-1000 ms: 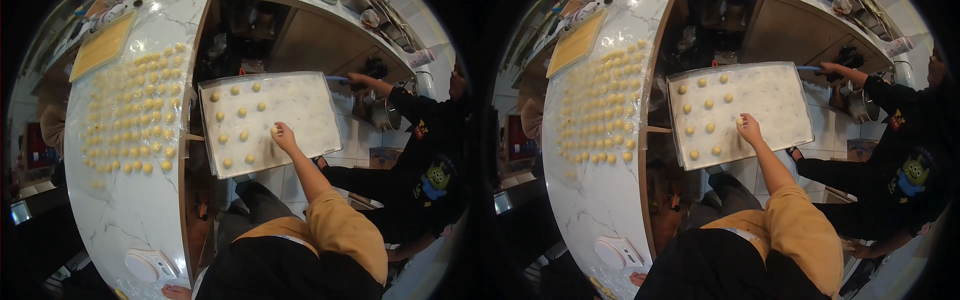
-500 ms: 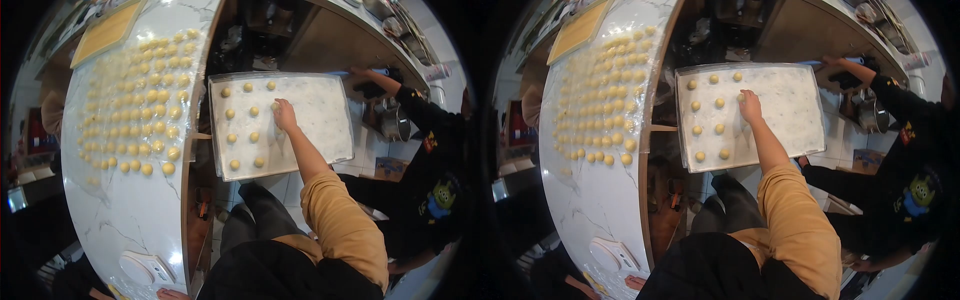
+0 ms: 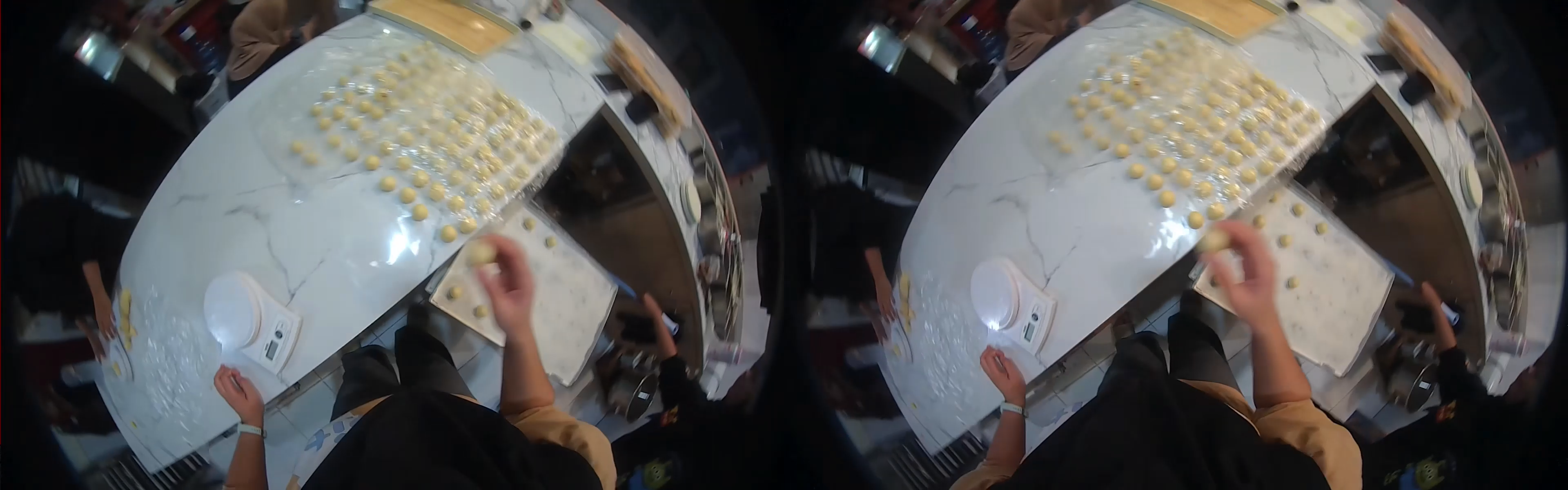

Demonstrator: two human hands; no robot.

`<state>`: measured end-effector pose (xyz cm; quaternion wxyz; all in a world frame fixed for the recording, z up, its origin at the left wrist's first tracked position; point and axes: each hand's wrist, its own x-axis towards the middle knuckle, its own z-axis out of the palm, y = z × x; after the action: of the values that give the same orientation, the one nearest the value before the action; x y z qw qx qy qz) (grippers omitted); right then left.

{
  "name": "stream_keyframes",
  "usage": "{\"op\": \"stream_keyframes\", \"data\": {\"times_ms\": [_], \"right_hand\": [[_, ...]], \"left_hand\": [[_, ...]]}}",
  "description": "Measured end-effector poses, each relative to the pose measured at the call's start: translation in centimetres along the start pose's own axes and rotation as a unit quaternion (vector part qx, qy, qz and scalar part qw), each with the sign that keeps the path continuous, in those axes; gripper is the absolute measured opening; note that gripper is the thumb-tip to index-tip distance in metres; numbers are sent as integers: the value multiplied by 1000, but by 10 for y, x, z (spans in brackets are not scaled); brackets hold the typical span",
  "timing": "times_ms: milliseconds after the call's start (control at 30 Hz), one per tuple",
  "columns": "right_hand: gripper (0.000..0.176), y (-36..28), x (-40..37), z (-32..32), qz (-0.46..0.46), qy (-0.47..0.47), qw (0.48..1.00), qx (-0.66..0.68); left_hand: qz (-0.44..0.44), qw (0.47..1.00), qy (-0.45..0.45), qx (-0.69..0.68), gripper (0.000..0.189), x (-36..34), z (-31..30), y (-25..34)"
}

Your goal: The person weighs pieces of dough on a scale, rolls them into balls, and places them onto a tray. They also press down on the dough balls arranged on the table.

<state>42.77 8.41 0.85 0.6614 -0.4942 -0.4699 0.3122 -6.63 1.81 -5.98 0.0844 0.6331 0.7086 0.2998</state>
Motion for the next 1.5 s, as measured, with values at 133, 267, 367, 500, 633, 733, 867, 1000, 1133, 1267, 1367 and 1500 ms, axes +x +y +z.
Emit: {"op": "stream_keyframes", "data": {"times_ms": [133, 267, 367, 500, 633, 733, 867, 1000, 1133, 1267, 1367, 1500], "right_hand": [[35, -20, 12, 97, -75, -302, 934, -177], [22, 41, 34, 133, -102, -362, 857, -352], [18, 56, 50, 182, -240, -226, 896, -296], [17, 45, 2, 189, -80, -465, 862, -185], [14, 62, 32, 156, -153, -394, 868, -262], [13, 71, 57, 193, -272, -318, 834, -359], [14, 58, 11, 203, -106, -345, 898, -253], [16, 79, 13, 142, -100, -339, 919, -177], [16, 80, 55, 190, -183, -285, 877, -340], [22, 49, 5, 192, -6, -329, 921, -209], [36, 52, -7, 153, -120, -209, 954, -180], [47, 42, 11, 144, -57, -314, 913, -256]], "left_hand": [[11, 998, 52, 21, 11, 4, -1, 29], [-8, 995, 99, 27, 11, 4, -2, 35], [-2, 994, 113, 10, 10, 6, -1, 40], [13, 991, 134, 22, 12, 7, -3, 41], [-7, 985, 173, 7, 9, 7, 2, 39], [-17, 987, 160, 22, 11, 7, 2, 40], [-8, 989, 148, 27, 11, 7, -3, 39], [-22, 986, 162, 10, 10, 6, 2, 38], [-20, 989, 146, 22, 11, 9, -1, 40], [-1, 991, 133, 13, 10, 8, -3, 44], [-7, 992, 129, -12, 10, 4, 1, 39], [-9, 992, 124, -8, 10, 3, 1, 34]]}}
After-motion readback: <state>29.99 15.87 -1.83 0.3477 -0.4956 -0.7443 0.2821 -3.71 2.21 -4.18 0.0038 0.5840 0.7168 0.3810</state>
